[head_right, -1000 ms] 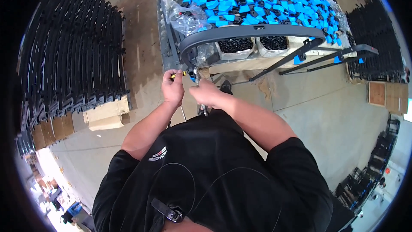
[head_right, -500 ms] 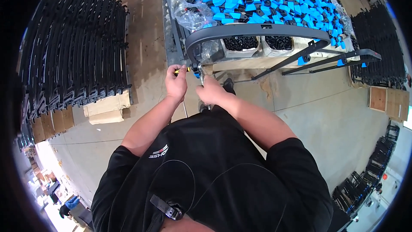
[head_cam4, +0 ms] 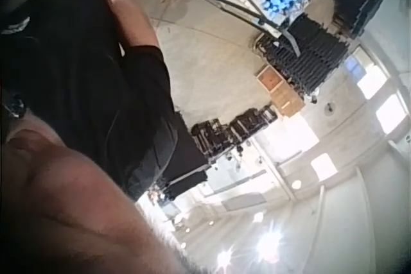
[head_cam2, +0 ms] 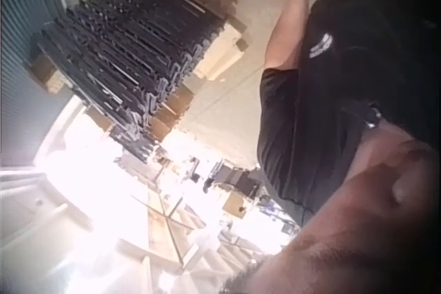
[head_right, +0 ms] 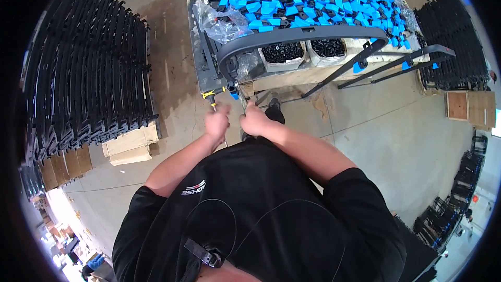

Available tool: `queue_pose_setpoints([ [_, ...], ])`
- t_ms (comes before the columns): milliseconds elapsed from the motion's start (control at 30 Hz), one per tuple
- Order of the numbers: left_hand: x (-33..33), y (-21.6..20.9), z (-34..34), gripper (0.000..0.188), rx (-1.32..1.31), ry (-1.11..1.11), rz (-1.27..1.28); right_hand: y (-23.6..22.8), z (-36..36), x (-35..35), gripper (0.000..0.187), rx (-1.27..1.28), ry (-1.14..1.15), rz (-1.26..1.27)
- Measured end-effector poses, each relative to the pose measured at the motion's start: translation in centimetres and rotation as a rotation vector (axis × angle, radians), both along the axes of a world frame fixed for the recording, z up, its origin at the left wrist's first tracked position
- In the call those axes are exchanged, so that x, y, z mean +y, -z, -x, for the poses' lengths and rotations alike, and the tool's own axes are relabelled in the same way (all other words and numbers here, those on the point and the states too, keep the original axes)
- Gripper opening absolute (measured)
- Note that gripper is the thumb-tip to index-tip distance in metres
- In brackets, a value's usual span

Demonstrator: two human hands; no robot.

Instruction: Assembling black metal frames by attaching blue plastic components and securing them with bolts and nuts.

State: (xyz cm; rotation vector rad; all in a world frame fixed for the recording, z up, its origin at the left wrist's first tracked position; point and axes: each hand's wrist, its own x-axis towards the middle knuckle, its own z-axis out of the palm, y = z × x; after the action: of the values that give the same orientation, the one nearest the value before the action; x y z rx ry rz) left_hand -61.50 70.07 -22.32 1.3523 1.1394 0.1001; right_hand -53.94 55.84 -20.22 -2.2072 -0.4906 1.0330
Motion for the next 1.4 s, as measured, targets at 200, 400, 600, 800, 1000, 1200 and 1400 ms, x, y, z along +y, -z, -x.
queue_pose_setpoints([
  [200, -0.9, 1.0, -0.5, 0.025, 0.024, 0.172, -0.362, -0.7, 0.2, 0.3, 0.054, 0.009, 0.027, 0.022],
  [400, 0.0, 2.3, -0.4, 0.024, -0.020, 0.224, -0.402, -1.0, 0.2, 0.3, 0.054, -0.007, 0.067, 0.004],
  [600, 1.5, -2.4, -2.5, 0.025, -0.139, -0.018, 0.180, 2.0, -1.8, -1.0, 0.018, 0.261, 0.782, -0.438],
  [800, 2.7, -2.9, -1.4, 0.031, -0.094, -0.212, 0.373, -0.2, -2.9, -10.3, 0.013, 0.389, 0.867, -0.462],
  [1000, -0.5, -2.7, 1.8, 0.021, -0.318, 0.109, -0.258, 4.1, -3.4, -21.1, 0.045, 0.038, 0.519, -0.102],
  [1200, -10.2, -11.2, -6.2, 0.018, -0.342, 0.717, -0.310, -8.9, -6.7, -16.1, 0.056, 0.398, 0.426, -0.396],
  [1400, -23.2, -15.1, -14.2, 0.021, -0.377, 0.923, -0.515, -7.7, -14.7, -22.2, 0.041, 0.453, 0.532, -0.689],
])
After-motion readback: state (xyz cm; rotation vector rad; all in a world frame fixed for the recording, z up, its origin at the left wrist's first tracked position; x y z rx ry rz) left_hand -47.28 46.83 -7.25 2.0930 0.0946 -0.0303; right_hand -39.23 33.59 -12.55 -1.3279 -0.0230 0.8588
